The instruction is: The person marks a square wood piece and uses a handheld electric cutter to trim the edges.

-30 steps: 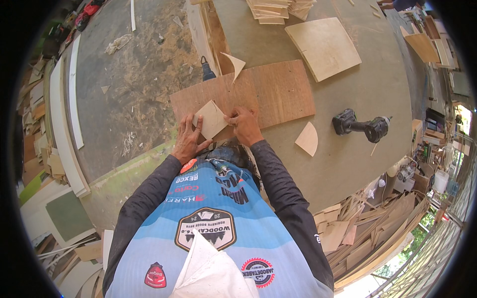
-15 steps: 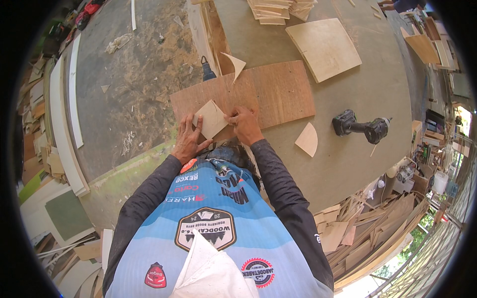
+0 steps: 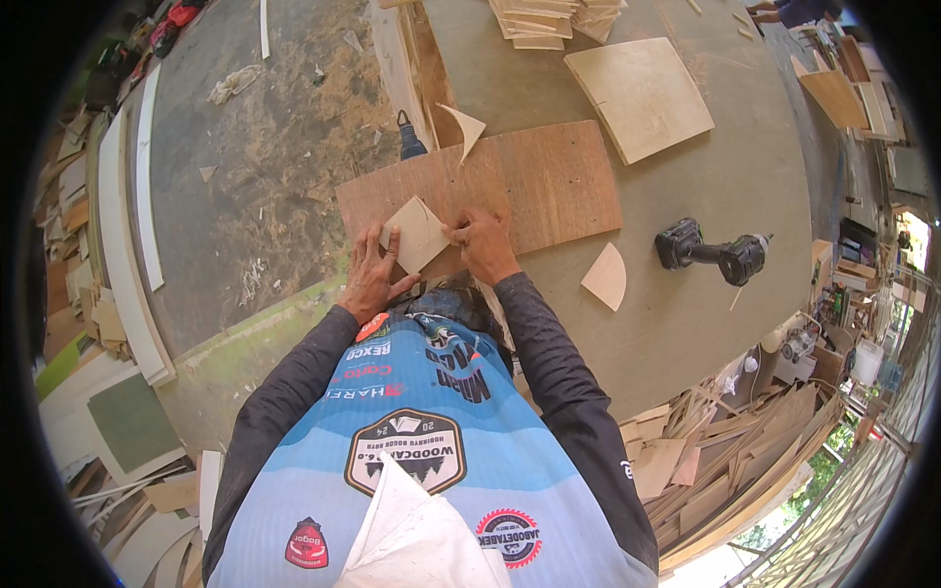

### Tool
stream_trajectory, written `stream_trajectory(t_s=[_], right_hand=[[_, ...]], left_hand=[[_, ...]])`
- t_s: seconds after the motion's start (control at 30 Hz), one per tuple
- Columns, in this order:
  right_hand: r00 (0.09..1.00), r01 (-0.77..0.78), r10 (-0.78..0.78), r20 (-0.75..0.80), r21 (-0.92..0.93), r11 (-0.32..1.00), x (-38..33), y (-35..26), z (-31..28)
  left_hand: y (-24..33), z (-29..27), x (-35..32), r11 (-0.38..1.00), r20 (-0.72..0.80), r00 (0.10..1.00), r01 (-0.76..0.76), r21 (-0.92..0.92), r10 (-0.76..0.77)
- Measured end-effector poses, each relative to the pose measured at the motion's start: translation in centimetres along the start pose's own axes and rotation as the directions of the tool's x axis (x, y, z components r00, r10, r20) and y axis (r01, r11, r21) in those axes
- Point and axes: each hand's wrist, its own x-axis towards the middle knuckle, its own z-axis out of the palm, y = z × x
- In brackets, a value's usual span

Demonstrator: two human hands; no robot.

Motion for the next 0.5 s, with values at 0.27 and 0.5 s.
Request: stream_trajectory(t_s=[0.27, 0.5], right_hand=[[1.0, -0.001, 0.001, 0.005, 0.005, 1.0, 0.17, 0.2, 0.06], [1.0, 0.017, -0.018, -0.01, -0.013, 1.0, 0.33, 0.28, 0.01]], left_hand=[[0.13, -0.17, 0.05, 1.0, 0.004, 1.0, 0.009, 0.003, -0.009], [0.21, -0.03, 0.03, 1.0, 0.006, 1.0, 0.018, -0.004, -0.018]])
